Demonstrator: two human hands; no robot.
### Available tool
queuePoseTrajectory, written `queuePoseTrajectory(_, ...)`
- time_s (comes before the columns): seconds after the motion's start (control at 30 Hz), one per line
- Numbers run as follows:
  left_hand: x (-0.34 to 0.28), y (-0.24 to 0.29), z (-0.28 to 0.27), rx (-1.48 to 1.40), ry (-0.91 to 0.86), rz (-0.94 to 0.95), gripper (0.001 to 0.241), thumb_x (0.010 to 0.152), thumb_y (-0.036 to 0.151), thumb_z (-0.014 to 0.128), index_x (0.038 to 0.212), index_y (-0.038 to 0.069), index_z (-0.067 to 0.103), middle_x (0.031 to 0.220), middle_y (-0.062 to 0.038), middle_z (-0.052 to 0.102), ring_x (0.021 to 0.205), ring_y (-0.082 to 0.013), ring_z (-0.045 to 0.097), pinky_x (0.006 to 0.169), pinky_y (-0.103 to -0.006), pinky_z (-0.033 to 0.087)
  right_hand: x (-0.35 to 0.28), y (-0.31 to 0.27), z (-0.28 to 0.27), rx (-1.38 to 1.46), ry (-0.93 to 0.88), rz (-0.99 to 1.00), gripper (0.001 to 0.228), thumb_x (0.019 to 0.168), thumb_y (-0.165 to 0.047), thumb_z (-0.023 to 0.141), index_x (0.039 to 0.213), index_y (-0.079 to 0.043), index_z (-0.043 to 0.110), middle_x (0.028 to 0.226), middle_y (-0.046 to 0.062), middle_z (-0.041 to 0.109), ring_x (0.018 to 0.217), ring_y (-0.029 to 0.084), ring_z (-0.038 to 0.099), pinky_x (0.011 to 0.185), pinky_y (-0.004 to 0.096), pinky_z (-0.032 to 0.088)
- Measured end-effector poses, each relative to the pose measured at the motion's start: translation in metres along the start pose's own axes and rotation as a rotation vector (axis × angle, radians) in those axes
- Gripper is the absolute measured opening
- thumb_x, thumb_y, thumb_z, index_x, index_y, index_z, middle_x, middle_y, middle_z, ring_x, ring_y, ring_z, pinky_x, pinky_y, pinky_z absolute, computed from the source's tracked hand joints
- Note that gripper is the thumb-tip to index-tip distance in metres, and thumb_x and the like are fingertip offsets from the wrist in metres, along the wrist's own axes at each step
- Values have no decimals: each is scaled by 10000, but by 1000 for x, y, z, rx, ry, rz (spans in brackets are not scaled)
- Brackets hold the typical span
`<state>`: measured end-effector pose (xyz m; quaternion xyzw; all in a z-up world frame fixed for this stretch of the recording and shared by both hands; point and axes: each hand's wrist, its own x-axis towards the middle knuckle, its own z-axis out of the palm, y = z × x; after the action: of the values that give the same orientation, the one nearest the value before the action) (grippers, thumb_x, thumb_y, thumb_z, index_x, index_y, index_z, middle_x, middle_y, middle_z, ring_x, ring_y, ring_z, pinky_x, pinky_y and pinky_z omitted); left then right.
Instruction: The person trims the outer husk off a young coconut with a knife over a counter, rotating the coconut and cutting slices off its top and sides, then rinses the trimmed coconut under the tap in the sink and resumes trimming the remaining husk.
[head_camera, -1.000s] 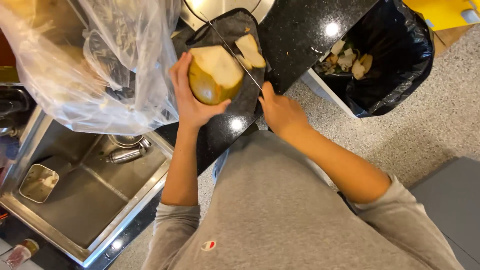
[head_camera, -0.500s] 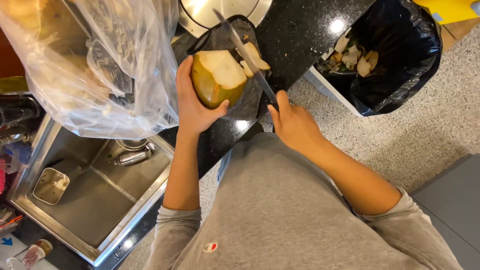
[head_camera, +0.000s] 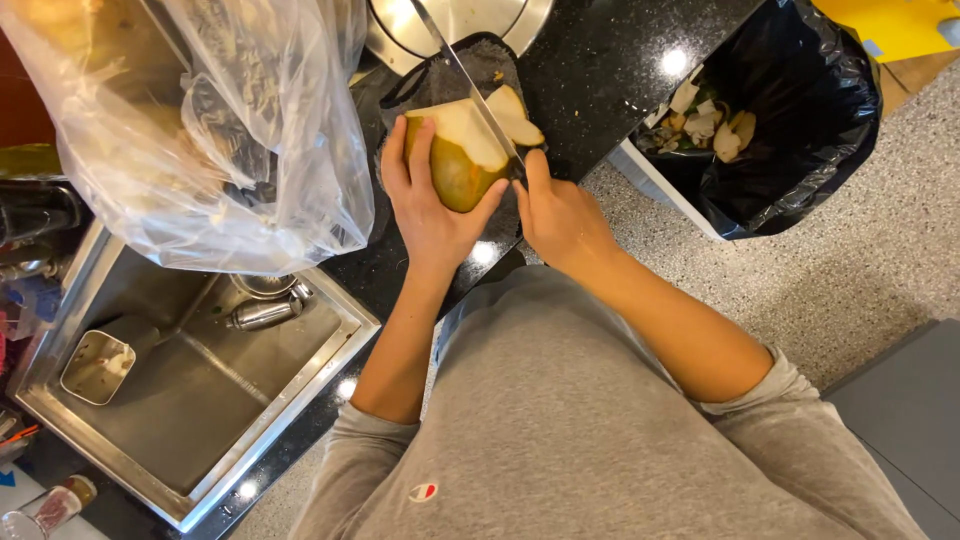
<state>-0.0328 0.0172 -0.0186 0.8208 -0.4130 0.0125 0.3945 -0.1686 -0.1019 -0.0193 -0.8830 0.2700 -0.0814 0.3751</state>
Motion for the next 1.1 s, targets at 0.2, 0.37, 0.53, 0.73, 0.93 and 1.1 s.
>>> queuePoseTrajectory(0.2,-6,-5,4,-2,26,-24,1005,783,437,952,1561,114,405,1610,-232,330,1472,-437,396,1246,-504,373,-18,3,-10,-129,-107,108,278,1058,-244,530,1160,-23,397,694,254,660,640,510,634,561,614,477)
queuePoseTrajectory(0.37,-3,-3,5,19,28,-35,1019,781,455,949,1568,119,395,1606,-228,327,1461,-447,392,1231,-510,378,-12,-2,-13,-148,-100,113,284,1065,-255,526,1157,-22,393,706,245,663,635,514,631,558,620,476)
queuePoseTrajectory(0.53,2,-2,7,52,45,-51,1031,762,465,948,1564,125,395,1596,-223,332,1442,-452,388,1213,-525,372,-1,2,-7,-191,-60,40,286,1060,-250,535,1149,-19,392,723,233,672,645,511,635,548,613,479)
queuePoseTrajectory(0.73,3,2,12,91,41,-23,972,786,472,943,1545,143,433,1581,-204,356,1430,-451,384,1210,-530,369,-15,6,-6,-282,-98,90,247,1083,-250,509,1123,-38,390,721,224,681,653,496,653,568,599,505)
queuePoseTrajectory(0.93,7,4,11,94,42,-49,949,774,469,923,1525,119,461,1552,-229,371,1398,-463,392,1192,-553,359,-8,16,5,-240,-121,145,235,1068,-251,500,1123,-56,381,733,240,684,661,488,669,583,591,520)
queuePoseTrajectory(1.1,9,-5,3,26,11,-97,916,808,468,911,1530,117,470,1554,-219,398,1427,-426,407,1212,-525,358,-36,12,-1,-301,-165,159,318,1064,-286,476,1235,-47,355,732,230,697,673,478,680,604,595,522)
